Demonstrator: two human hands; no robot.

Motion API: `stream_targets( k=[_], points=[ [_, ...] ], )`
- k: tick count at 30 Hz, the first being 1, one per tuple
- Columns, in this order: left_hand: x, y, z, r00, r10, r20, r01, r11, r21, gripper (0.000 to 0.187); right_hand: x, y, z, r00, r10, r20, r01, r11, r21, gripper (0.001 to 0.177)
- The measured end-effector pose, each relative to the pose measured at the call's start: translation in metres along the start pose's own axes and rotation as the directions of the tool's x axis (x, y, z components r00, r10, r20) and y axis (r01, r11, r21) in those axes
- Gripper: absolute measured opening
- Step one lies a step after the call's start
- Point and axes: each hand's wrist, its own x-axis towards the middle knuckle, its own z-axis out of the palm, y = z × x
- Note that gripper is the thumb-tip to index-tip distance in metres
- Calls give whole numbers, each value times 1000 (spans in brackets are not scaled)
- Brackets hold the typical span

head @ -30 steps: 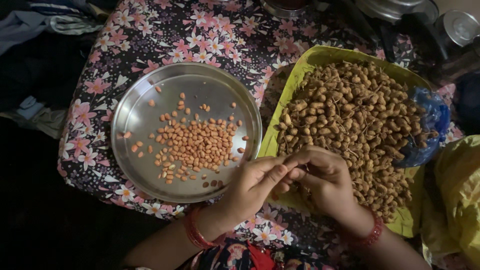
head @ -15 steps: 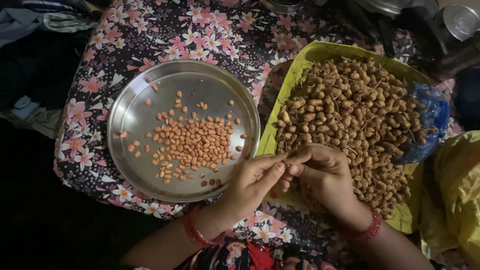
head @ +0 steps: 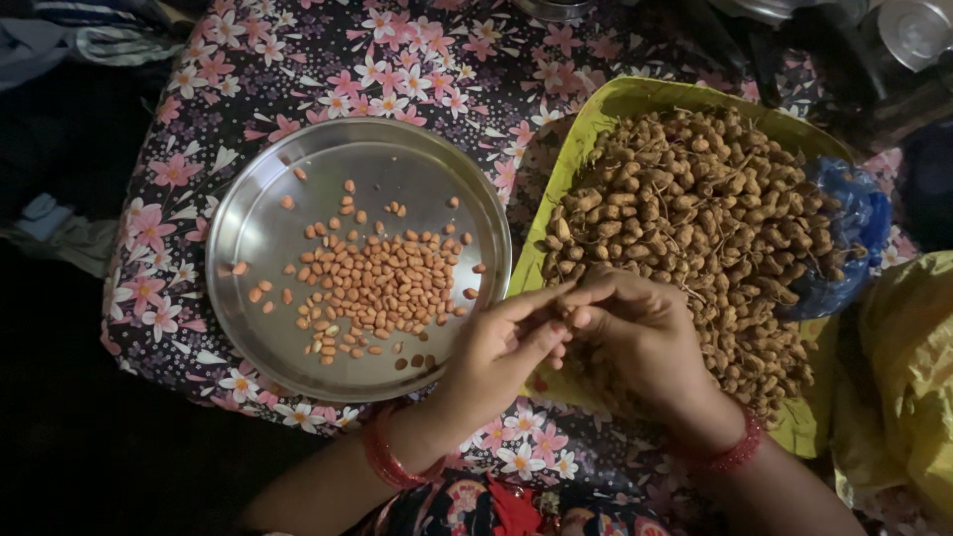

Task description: The person sits at a table and shells peanuts by hand, cracking the shells and placing the kernels onto a metal plate. The shells are discarded into a yellow bag.

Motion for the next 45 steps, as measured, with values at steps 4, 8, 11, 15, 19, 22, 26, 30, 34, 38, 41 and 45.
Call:
stream_targets(
  k=[4,8,11,15,19,22,26,30,34,38,41,45],
  points=[
    [5,-12,0,996,85,-33,-82,994,68,24,3,-6,-1,973,-203,114,230,772,-592,14],
    [5,-18,-4,1000,-25,8,25,998,-59,17,-1,-15,8,848,-386,363,502,369,-782,30],
    [2,-16,-8,963,-268,39,270,945,-184,23,-6,-27,13,808,-400,433,545,228,-807,39],
    [3,-13,-8,937,-324,130,349,877,-332,17,-1,-33,15,829,-427,362,486,228,-844,34],
    [6,-13,-6,909,-408,80,396,790,-469,26,1,-30,15,882,-367,294,425,354,-833,39],
    [6,-9,-6,956,-290,36,278,865,-417,23,0,-34,10,902,-358,240,378,388,-841,34],
    [2,1,1,996,-84,-38,86,995,49,16,1,-39,5,908,-366,205,353,404,-844,24],
    [-5,13,5,993,99,58,-112,710,695,13,1,-44,2,926,-352,136,312,512,-800,26],
    [-6,16,7,949,248,196,-265,290,920,20,1,-47,-3,933,-339,118,282,489,-826,22],
    [-4,9,8,929,192,315,-358,268,894,21,3,-47,-7,927,-344,149,314,495,-810,22],
    [-9,5,7,922,79,379,-385,297,874,22,2,-46,-7,927,-338,163,320,485,-814,22],
    [-10,-3,11,944,17,330,-326,200,924,20,1,-47,-5,911,-350,219,363,424,-830,20]
  ],
)
